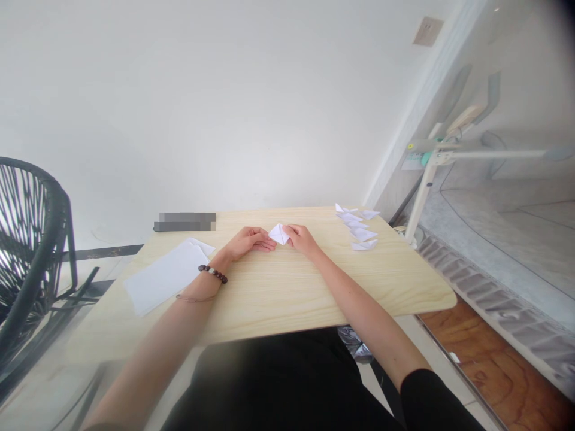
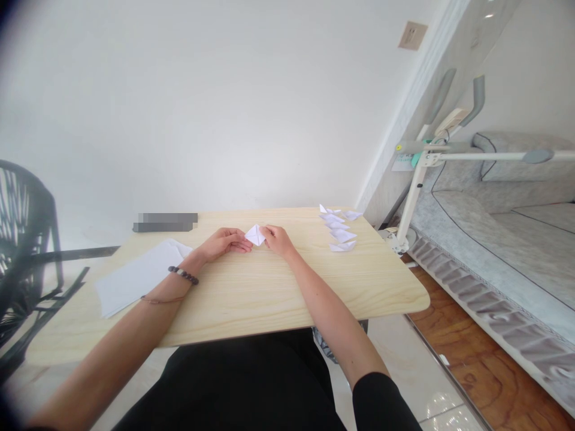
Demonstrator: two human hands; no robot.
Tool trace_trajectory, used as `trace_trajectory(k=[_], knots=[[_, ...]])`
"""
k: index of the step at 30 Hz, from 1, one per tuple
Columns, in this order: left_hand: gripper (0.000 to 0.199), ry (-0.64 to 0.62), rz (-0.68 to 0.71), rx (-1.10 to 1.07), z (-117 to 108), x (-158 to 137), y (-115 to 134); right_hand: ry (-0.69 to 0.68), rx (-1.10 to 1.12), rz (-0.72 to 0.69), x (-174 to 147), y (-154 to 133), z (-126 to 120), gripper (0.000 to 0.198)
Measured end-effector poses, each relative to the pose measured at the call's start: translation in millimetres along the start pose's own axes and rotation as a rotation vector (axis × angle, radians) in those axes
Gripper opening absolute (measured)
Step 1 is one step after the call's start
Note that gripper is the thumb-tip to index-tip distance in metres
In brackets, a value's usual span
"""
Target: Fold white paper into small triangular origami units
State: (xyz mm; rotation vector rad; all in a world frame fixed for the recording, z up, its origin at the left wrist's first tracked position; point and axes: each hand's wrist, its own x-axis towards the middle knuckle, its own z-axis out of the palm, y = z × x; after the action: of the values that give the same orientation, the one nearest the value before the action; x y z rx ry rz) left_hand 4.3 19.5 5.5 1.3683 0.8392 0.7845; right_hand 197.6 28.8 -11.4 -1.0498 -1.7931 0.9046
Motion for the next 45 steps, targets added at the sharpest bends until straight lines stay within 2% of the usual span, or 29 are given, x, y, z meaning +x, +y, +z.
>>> trace_trajectory(k=[6, 12, 16, 24, 30, 36, 41, 45], knots=[[0.033, -0.051, 0.0, 0.107, 7, 1, 2, -0.092, -0.097, -0.061, -3, -5, 1, 0.038], [0.035, -0.103, 0.008, 0.173, 3, 1, 1, -0.118, -0.18, -0.12, -5, -8, 1, 0.037], [0.035, -0.117, -0.005, 0.162, 1, 0, 2, -0.129, -0.179, -0.121, -4, -7, 1, 0.038], [0.035, -0.058, 0.005, 0.192, 7, 1, 2, -0.139, -0.19, -0.132, -5, -9, 2, 0.037], [0.03, -0.13, 0.016, 0.198, 7, -1, 6, -0.172, -0.231, -0.143, -6, -9, 2, 0.038], [0.034, -0.098, 0.019, 0.253, 10, -3, 8, -0.181, -0.224, -0.14, -6, -10, 1, 0.037], [0.031, -0.152, 0.04, 0.299, 9, -4, 9, -0.209, -0.233, -0.166, -6, -12, 1, 0.038], [0.032, -0.178, 0.054, 0.295, 8, -4, 9, -0.23, -0.173, -0.124, -7, -13, 1, 0.038]])
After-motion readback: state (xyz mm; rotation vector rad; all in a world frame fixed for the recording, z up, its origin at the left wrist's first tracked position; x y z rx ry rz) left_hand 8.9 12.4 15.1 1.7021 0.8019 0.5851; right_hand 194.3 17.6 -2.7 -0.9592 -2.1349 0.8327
